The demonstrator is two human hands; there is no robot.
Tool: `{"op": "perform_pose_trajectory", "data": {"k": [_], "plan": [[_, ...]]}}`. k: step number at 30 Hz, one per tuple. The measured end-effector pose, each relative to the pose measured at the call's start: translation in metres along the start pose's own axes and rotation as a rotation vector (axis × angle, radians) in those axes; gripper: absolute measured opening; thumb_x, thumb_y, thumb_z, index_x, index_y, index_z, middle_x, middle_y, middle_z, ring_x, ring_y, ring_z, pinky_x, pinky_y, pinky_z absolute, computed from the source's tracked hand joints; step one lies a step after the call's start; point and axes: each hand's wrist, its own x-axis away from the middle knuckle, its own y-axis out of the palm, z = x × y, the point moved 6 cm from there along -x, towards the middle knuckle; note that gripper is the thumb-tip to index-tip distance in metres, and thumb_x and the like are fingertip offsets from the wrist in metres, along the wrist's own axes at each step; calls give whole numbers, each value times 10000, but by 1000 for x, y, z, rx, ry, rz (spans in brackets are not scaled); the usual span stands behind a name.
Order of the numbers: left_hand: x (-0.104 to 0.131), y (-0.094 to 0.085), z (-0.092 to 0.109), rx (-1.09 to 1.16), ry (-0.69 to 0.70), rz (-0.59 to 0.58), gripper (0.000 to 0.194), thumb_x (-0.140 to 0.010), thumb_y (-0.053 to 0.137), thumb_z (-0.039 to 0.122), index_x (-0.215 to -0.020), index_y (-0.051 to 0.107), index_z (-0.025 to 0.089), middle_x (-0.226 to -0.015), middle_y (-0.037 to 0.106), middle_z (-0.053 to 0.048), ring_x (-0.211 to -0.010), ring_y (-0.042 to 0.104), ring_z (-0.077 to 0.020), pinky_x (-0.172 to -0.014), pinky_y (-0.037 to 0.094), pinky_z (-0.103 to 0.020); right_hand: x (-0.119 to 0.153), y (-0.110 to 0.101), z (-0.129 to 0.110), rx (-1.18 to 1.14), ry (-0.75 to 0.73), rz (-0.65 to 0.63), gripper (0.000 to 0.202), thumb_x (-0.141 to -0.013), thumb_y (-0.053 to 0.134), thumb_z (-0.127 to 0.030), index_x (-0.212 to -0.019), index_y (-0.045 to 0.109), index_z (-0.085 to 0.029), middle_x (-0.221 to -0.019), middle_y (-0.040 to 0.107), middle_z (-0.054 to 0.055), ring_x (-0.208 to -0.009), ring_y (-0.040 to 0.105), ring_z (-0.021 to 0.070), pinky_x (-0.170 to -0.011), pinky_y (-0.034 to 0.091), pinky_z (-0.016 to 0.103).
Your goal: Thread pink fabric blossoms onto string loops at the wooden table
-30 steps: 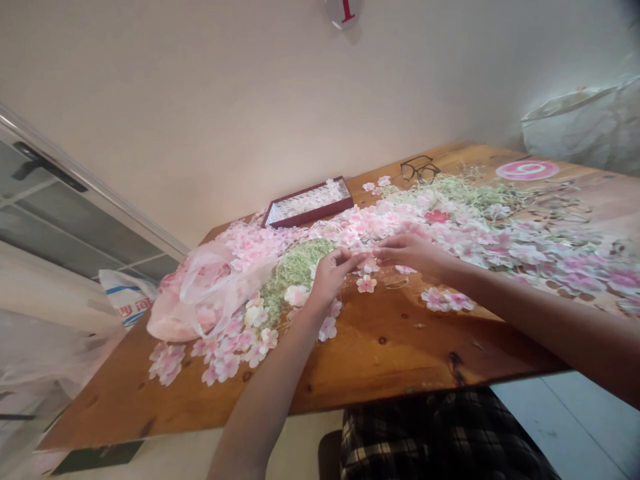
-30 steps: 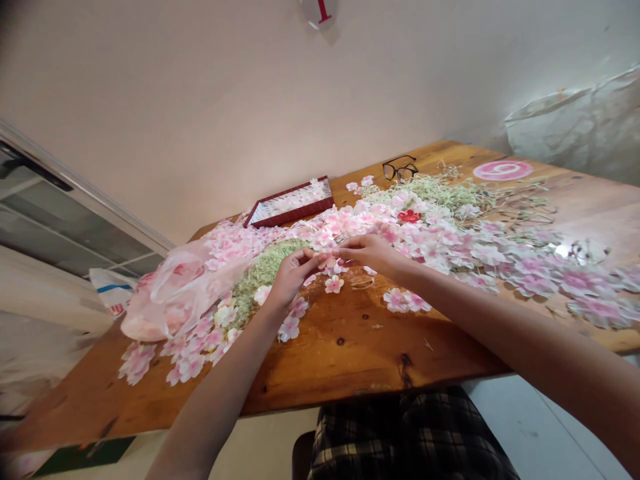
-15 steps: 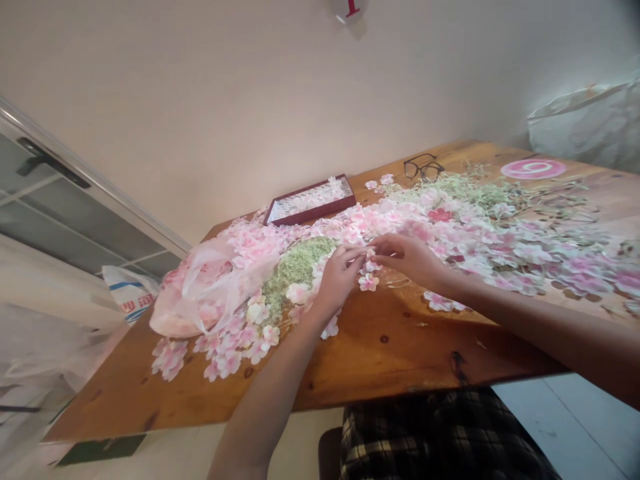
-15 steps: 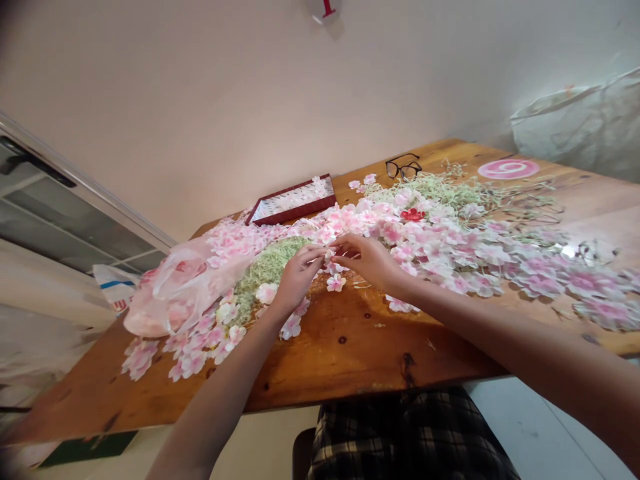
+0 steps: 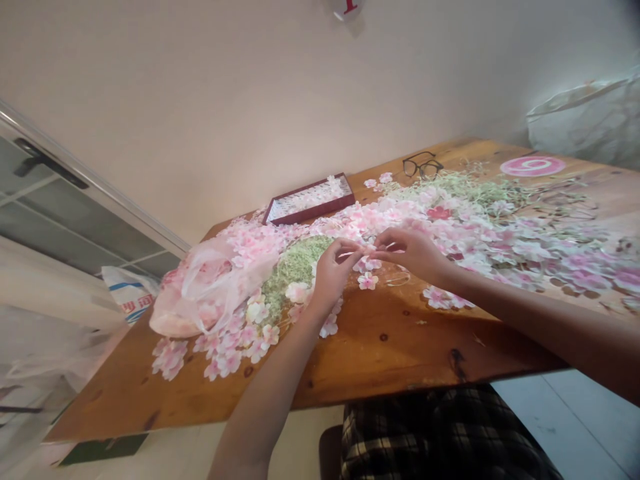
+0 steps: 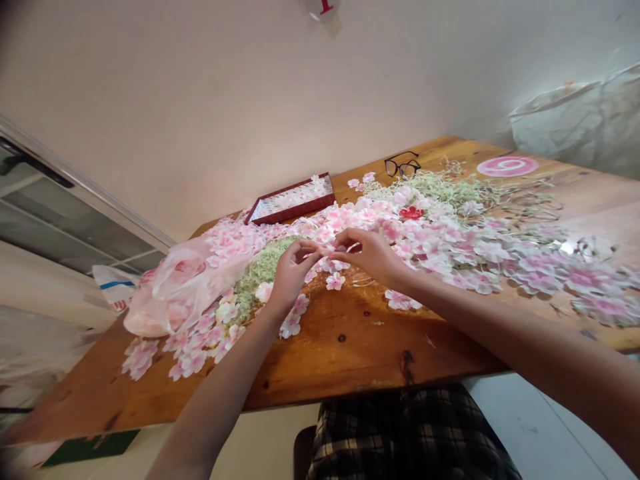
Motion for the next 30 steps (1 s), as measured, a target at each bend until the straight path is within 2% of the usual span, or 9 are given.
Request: {"op": "perform_pose_trajectory", "data": {"k": [3,6,12,16,19,21,30], "plan": [[-4,-8,-5,82,-35,68,177,-662,562,322,-714,478,175,-736,511,13,-767,518,-104,-773,400,-256,-3,-9,1,93,69,25,291,-650,576,-458,-643,526,-171,-673,549,25,-629,510,128,-579,408,259],[-7,-11,-14,208,-120,63,199,-659,561,325,-708,441,175,-740,478,20,-781,519,-104,-786,406,-273,-7,-12,6,118,120,-14,277,-655,575,-444,-627,542,-170,-633,539,20,-599,497,123,-547,384,248],[-6,-13,-23,163,-205,64,202,-645,573,327,-704,463,168,-774,505,10,-816,508,-100,-821,386,-270,-8,-9,16,-53,164,-114,225,-662,567,-394,-659,583,-170,-672,567,19,-646,531,134,-608,419,257],[-4,-10,-27,255,-292,36,236,-633,594,326,-746,463,167,-749,546,0,-720,548,-101,-774,432,-302,-6,-7,20,-113,234,-145,249,-643,578,-419,-656,620,-174,-692,585,29,-677,539,149,-640,441,274],[-4,-8,-29,281,-326,14,288,-628,608,325,-846,478,187,-768,580,-8,-679,572,-105,-758,451,-320,-5,-6,25,-232,311,-131,249,-620,607,-406,-714,638,-178,-731,596,35,-695,548,151,-665,454,288],[-4,-8,-31,290,-338,16,300,-636,605,321,-881,483,196,-779,591,-12,-682,581,-107,-761,455,-323,-5,-7,25,-256,340,-106,207,-603,630,-374,-661,626,-176,-696,589,29,-670,547,142,-671,455,291],[-2,-5,-36,371,-384,-1,281,-653,599,287,-896,521,167,-838,605,-32,-703,578,-93,-800,450,-311,-6,-9,25,-286,374,-73,207,-606,635,-363,-558,567,-174,-625,554,21,-622,537,130,-667,455,289]]}}
